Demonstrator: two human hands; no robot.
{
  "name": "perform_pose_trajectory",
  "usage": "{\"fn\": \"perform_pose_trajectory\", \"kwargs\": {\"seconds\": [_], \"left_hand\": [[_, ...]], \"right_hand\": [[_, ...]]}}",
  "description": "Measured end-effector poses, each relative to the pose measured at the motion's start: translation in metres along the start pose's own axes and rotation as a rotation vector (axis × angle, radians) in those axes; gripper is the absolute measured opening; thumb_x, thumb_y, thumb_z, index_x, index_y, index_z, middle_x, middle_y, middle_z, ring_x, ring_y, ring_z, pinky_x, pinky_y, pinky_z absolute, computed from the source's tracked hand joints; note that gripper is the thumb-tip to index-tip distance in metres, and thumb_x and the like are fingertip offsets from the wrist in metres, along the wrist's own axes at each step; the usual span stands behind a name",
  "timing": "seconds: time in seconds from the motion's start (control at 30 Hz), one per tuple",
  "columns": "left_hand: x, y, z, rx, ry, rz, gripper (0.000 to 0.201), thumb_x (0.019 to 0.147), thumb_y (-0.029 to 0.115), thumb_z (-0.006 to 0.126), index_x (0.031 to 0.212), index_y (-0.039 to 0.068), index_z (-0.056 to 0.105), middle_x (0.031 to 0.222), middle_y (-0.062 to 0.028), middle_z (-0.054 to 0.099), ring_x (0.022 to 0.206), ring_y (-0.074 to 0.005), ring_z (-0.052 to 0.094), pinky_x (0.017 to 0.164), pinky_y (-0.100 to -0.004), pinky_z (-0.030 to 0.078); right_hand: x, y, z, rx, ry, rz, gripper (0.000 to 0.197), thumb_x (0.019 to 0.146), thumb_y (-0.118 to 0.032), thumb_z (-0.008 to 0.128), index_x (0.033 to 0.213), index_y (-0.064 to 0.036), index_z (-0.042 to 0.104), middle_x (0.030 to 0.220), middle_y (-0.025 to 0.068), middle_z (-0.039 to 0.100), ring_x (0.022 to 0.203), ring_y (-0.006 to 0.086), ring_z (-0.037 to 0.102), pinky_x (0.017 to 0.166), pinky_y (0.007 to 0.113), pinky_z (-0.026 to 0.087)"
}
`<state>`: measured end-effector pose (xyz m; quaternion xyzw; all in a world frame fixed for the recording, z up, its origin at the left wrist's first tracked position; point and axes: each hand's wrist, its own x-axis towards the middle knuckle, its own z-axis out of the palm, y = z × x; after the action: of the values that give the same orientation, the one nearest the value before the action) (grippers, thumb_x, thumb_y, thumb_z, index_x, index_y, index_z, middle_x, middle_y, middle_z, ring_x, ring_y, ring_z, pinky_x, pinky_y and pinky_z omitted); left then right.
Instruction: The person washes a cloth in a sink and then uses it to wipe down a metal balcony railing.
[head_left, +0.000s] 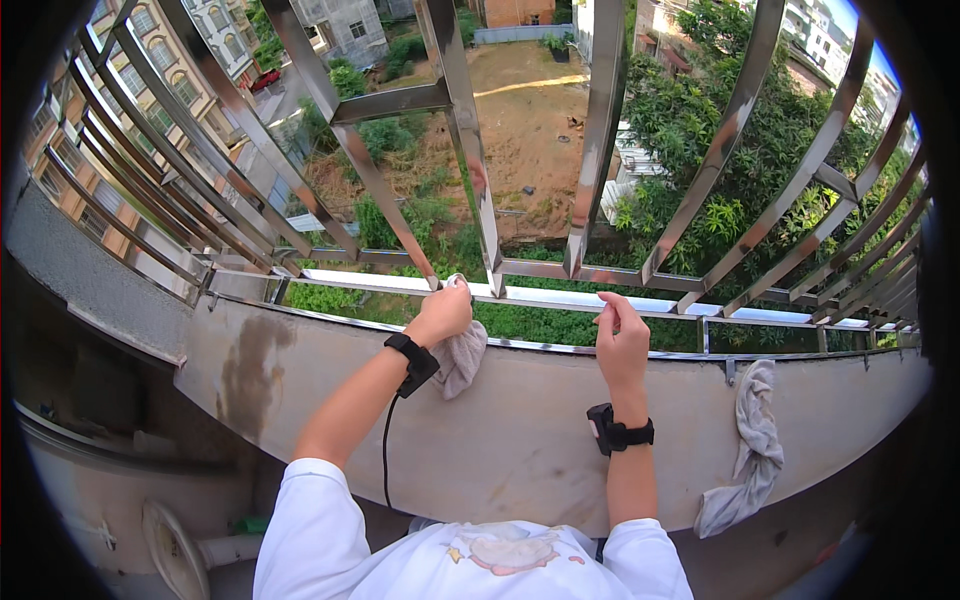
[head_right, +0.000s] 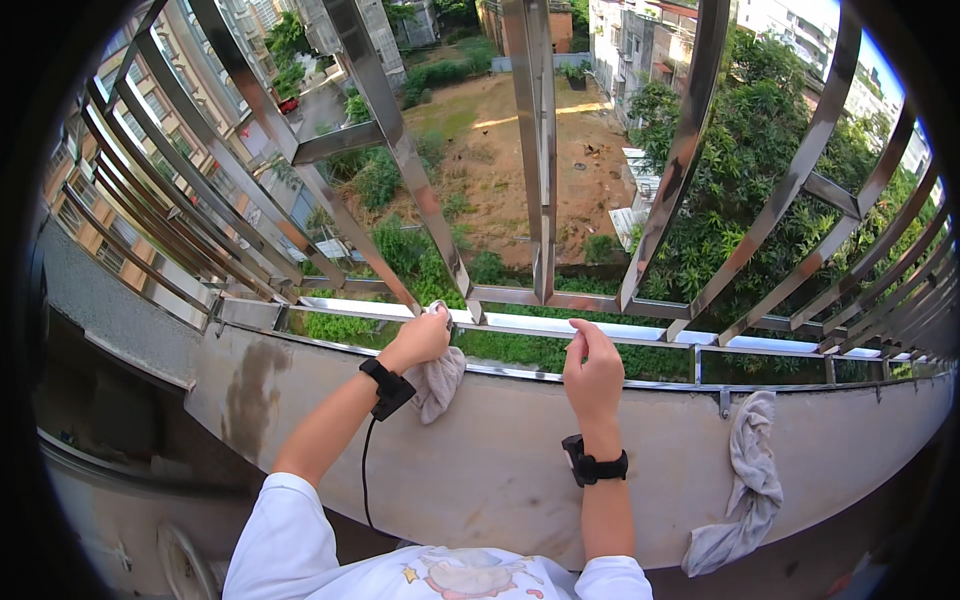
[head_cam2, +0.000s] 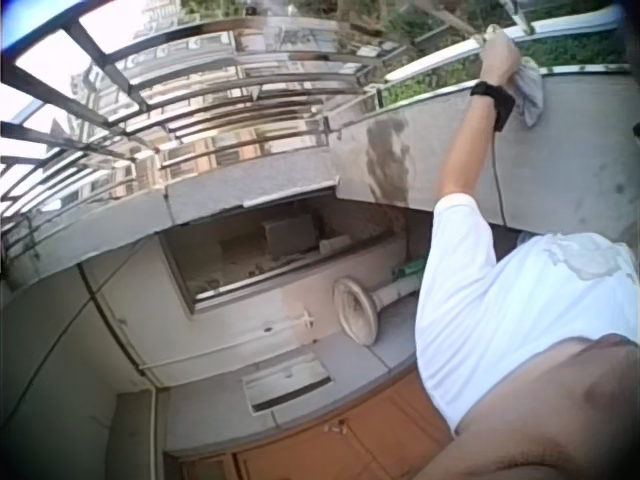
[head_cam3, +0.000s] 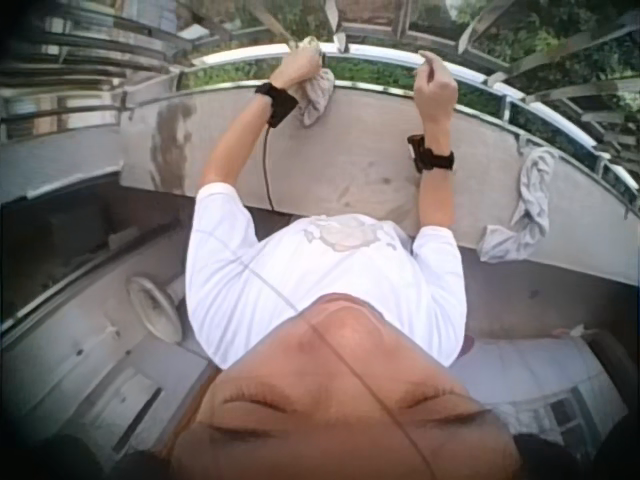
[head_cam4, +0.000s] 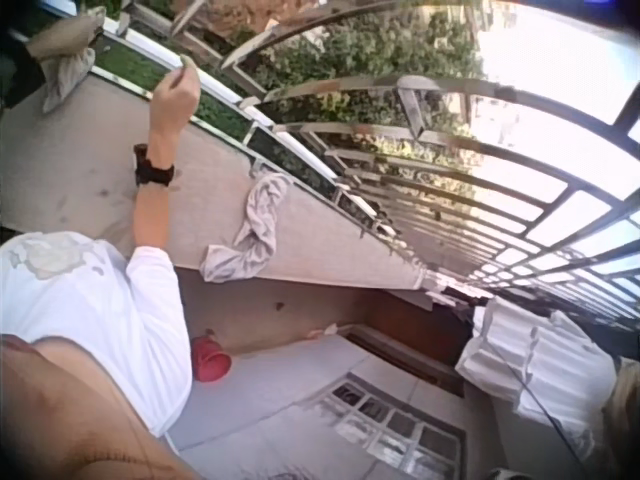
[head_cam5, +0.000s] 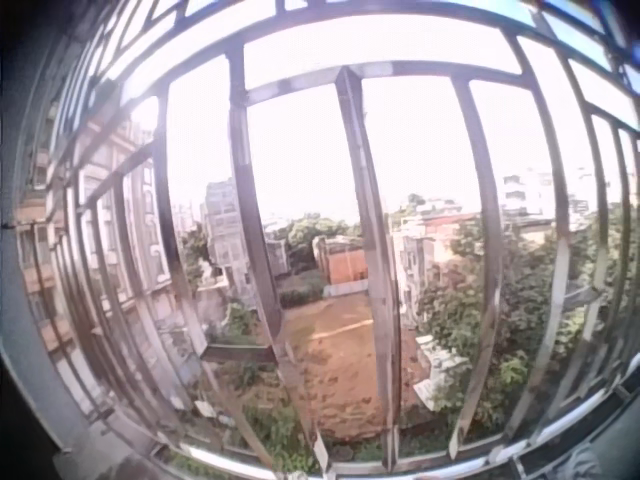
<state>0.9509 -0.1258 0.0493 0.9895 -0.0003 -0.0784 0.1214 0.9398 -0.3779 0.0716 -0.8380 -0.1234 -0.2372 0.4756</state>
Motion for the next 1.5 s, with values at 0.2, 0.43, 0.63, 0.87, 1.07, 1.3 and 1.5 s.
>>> {"fn": "perform_pose_trajectory", "kwargs": {"seconds": [0.2,0.43,0.63,0.87,1.07,1.3,1.5], "left_hand": [[0.002,0.012,-0.001,-0.041,-0.060,0.172,0.027,0.072,0.008,0.039,0.097,0.004,0.048,0.071,-0.0179,0.056,0.069,-0.0334,0.054,0.060,-0.0409,0.043],[-0.011,0.000,-0.010,-0.020,-0.087,0.215,0.045,0.070,0.005,0.039,0.114,0.012,0.041,0.072,-0.0178,0.053,0.069,-0.0326,0.052,0.059,-0.0390,0.041],[0.026,0.004,0.007,0.204,0.054,0.128,0.021,0.071,0.010,0.043,0.089,0.013,0.053,0.074,-0.0157,0.053,0.065,-0.0325,0.054,0.055,-0.0399,0.044],[0.006,0.020,0.005,0.195,0.028,0.137,0.027,0.072,0.015,0.044,0.098,0.005,0.043,0.073,-0.0163,0.054,0.065,-0.0333,0.054,0.057,-0.0416,0.043],[-0.011,0.019,0.009,0.142,-0.032,0.176,0.038,0.073,0.014,0.043,0.109,0.004,0.038,0.068,-0.0161,0.054,0.065,-0.0325,0.053,0.058,-0.0401,0.042],[-0.030,0.023,-0.014,0.057,0.045,0.108,0.029,0.071,0.010,0.041,0.097,-0.003,0.041,0.072,-0.0203,0.055,0.066,-0.0345,0.054,0.058,-0.0431,0.043],[0.003,0.010,0.008,0.128,0.055,0.108,0.024,0.071,0.011,0.043,0.090,-0.003,0.044,0.072,-0.0193,0.055,0.068,-0.0351,0.054,0.060,-0.0423,0.043]], "right_hand": [[0.008,-0.021,-0.026,0.116,0.030,0.064,0.016,0.075,-0.001,0.042,0.087,-0.0006,0.054,0.070,0.0114,0.055,0.057,0.0183,0.054,0.051,0.026,0.042],[0.010,-0.045,-0.057,0.126,0.094,-0.005,0.017,0.077,0.000,0.041,0.088,-0.0001,0.054,0.064,0.0086,0.053,0.055,0.0137,0.051,0.048,0.023,0.040],[0.011,-0.061,-0.072,0.162,0.120,-0.035,0.017,0.077,-0.001,0.041,0.088,0.0001,0.054,0.065,0.0088,0.054,0.054,0.0124,0.051,0.048,0.023,0.040],[0.013,-0.059,-0.079,0.160,0.151,-0.059,0.017,0.077,-0.001,0.042,0.089,0.0000,0.054,0.066,0.0097,0.054,0.052,0.0124,0.052,0.045,0.021,0.041],[0.014,-0.056,-0.076,0.180,0.116,-0.024,0.017,0.076,0.000,0.041,0.089,-0.0005,0.054,0.060,0.0087,0.052,0.051,0.0126,0.052,0.047,0.023,0.041],[0.007,-0.062,-0.080,0.183,0.109,-0.058,0.018,0.077,0.000,0.041,0.090,-0.0009,0.053,0.060,0.0083,0.052,0.051,0.0126,0.053,0.047,0.022,0.041],[0.012,-0.069,-0.079,0.203,0.132,-0.075,0.017,0.076,0.000,0.043,0.089,-0.0017,0.055,0.062,0.0078,0.054,0.049,0.0114,0.053,0.045,0.020,0.040]]}}
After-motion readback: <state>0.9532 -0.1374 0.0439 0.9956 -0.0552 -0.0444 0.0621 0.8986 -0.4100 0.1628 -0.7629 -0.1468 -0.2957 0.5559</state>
